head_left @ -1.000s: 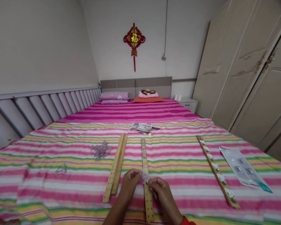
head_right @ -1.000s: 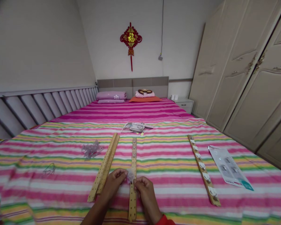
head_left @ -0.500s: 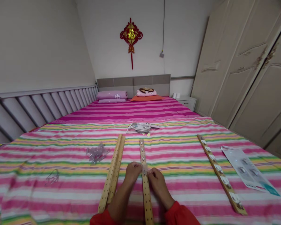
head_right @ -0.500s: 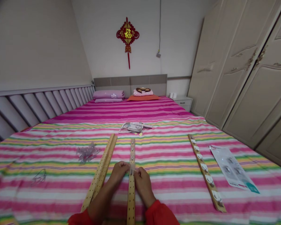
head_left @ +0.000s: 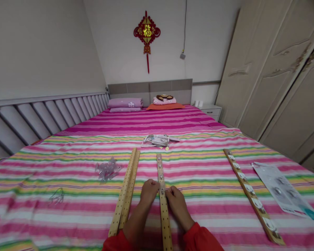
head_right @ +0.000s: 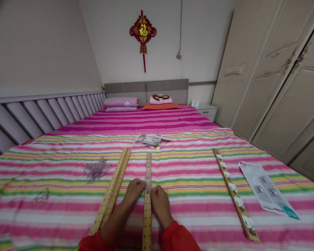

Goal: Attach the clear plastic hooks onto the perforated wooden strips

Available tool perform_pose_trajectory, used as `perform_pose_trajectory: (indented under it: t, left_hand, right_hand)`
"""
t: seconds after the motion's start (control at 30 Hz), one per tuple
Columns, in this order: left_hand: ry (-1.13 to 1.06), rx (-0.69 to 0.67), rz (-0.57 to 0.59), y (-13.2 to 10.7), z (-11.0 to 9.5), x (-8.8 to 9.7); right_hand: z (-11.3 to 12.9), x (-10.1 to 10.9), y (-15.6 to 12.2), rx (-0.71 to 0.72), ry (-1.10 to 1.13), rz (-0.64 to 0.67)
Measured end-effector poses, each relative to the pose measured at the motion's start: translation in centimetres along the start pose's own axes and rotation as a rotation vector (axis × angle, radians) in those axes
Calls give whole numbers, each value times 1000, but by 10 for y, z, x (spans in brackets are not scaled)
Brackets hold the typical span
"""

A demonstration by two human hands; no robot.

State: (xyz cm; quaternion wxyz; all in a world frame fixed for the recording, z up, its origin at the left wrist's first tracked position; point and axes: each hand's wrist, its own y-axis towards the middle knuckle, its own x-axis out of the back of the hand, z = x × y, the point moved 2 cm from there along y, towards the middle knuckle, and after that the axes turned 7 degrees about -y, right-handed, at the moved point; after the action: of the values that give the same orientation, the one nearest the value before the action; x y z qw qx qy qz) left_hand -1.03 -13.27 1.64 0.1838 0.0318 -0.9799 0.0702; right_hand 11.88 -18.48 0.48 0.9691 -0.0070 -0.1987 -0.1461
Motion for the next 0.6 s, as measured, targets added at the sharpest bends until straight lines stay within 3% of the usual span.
perform_pose_trajectory:
  t: [0.6]
  left_hand:
    - [46,19,-62,3,9,-2]
  right_hand:
    - [-3,-1,1,-12,0,-54]
